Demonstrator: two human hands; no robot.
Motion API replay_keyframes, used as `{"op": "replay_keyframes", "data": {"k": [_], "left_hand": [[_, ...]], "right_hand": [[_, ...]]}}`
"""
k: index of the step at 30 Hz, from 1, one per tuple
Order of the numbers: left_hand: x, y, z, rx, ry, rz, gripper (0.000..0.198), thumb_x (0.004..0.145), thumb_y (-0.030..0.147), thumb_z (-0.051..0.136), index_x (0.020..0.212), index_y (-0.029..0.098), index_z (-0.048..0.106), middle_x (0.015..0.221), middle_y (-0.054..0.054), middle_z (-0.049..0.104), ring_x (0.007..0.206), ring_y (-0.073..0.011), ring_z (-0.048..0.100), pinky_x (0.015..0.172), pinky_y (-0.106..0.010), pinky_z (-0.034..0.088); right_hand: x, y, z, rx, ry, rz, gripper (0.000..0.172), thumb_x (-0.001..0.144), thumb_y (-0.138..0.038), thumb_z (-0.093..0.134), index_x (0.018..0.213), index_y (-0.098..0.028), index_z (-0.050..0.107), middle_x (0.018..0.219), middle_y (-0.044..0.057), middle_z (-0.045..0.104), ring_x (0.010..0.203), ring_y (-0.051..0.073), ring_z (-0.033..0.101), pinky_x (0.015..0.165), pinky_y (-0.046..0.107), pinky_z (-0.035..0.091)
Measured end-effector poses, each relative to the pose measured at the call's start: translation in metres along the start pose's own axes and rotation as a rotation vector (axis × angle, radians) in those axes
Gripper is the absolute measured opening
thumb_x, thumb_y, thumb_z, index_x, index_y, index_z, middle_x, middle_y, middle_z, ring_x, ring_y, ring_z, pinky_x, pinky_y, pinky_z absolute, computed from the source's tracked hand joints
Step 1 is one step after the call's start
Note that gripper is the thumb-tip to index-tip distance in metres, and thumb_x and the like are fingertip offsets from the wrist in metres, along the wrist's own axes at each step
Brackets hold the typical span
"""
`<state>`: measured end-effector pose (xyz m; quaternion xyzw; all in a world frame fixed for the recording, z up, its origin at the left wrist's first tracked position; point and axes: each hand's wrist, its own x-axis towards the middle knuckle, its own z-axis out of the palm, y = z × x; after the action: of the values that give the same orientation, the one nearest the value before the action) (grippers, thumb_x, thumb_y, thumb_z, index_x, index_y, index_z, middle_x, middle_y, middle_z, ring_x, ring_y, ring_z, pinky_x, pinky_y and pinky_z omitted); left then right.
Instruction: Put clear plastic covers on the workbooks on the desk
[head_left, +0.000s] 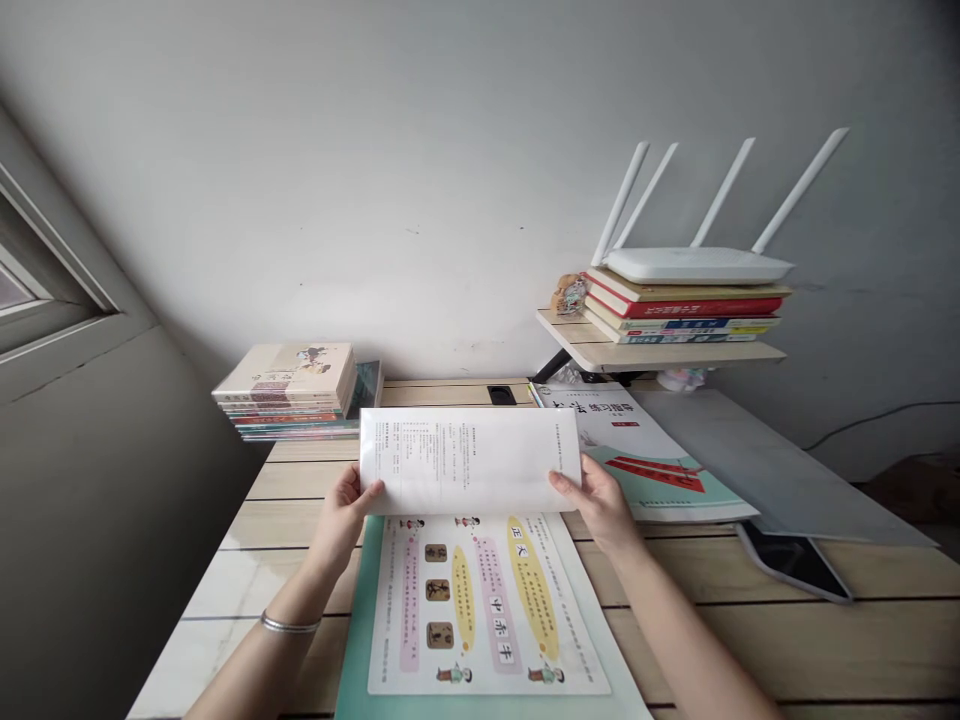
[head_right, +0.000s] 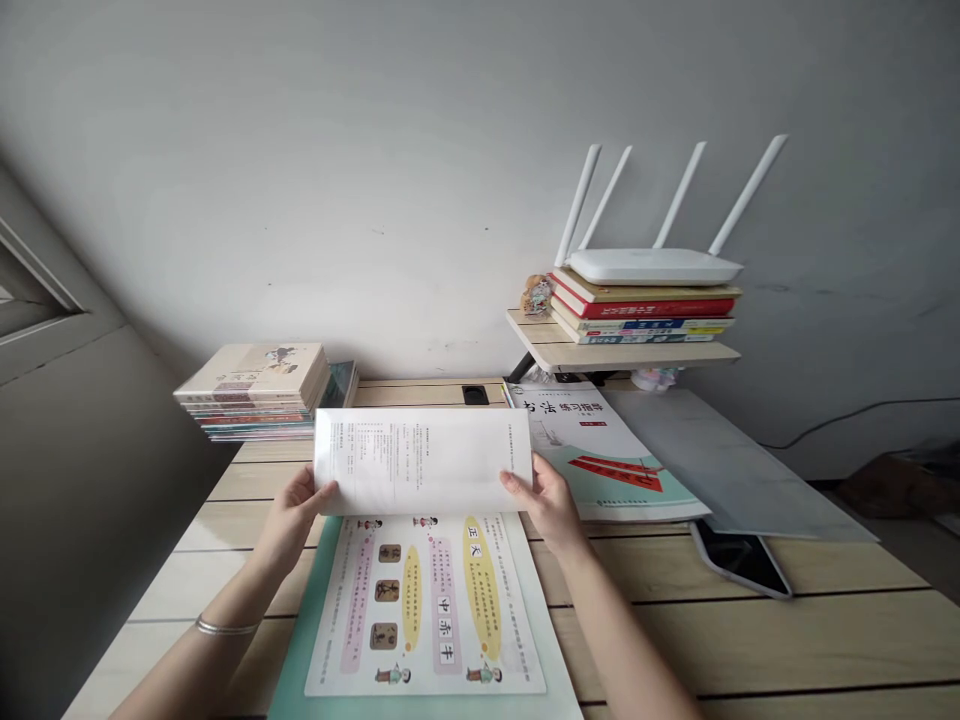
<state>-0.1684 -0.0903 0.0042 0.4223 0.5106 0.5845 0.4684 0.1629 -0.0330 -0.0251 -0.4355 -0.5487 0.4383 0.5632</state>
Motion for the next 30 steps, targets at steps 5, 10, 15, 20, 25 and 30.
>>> {"op": "replay_keyframes", "data": {"k": [5,10,15,20,25,30], "left_hand": [[-0.012,-0.002,-0.022,0.126,-0.182,0.072,0.036,0.070,0.035,0.074,0.101,0.017,0.066,0.104,-0.010,0.071,0.103,-0.0270,0.063,0.090,-0.040,0.050],[-0.041,-0.016,-0.054,0.557,-0.474,0.249,0.018,0.084,0.022,0.058,0.096,0.022,0.071,0.114,-0.008,0.069,0.111,-0.0252,0.061,0.096,-0.040,0.048],[-0.053,-0.015,-0.071,0.974,-0.703,0.442,0.047,0.082,0.004,0.043,0.111,0.031,0.068,0.133,-0.003,0.058,0.129,-0.0236,0.047,0.110,-0.050,0.033],[-0.065,-0.003,-0.035,1.230,-0.576,0.465,0.051,0.081,0.004,0.039,0.115,0.029,0.067,0.135,-0.004,0.057,0.130,-0.0269,0.046,0.108,-0.055,0.035],[-0.090,-0.011,0.026,1.234,-0.789,0.653,0.062,0.091,0.032,0.047,0.148,0.027,0.024,0.152,-0.008,0.030,0.140,-0.0305,0.026,0.111,-0.055,0.028],[-0.092,-0.029,0.019,1.317,-0.798,0.725,0.071,0.093,0.047,0.043,0.151,0.026,0.008,0.154,-0.008,0.023,0.142,-0.0272,0.022,0.115,-0.047,0.020]], "right_hand": [[-0.015,-0.007,-0.024,-0.061,-0.165,0.041,0.036,0.065,-0.047,0.077,0.090,-0.021,0.073,0.090,0.006,0.075,0.090,0.025,0.068,0.087,0.041,0.053],[-0.053,-0.002,-0.046,-0.297,-0.455,-0.132,0.016,0.078,-0.039,0.068,0.082,-0.026,0.077,0.100,0.007,0.074,0.110,0.026,0.062,0.096,0.044,0.049],[-0.083,0.005,-0.064,-0.618,-0.663,-0.227,0.029,0.088,-0.020,0.050,0.091,-0.032,0.077,0.120,0.004,0.067,0.130,0.025,0.045,0.100,0.050,0.045],[-0.091,-0.022,-0.047,-0.780,-0.601,-0.213,0.042,0.089,-0.014,0.040,0.102,-0.035,0.073,0.122,0.000,0.065,0.130,0.025,0.044,0.102,0.052,0.043],[-0.109,-0.038,0.025,-0.912,-0.714,-0.293,0.057,0.091,-0.043,0.050,0.145,-0.032,0.033,0.150,0.003,0.036,0.140,0.028,0.028,0.112,0.053,0.027],[-0.130,-0.018,0.034,-1.027,-0.873,-0.332,0.071,0.091,-0.052,0.044,0.150,-0.030,0.010,0.155,0.003,0.020,0.143,0.030,0.020,0.115,0.056,0.016]]}}
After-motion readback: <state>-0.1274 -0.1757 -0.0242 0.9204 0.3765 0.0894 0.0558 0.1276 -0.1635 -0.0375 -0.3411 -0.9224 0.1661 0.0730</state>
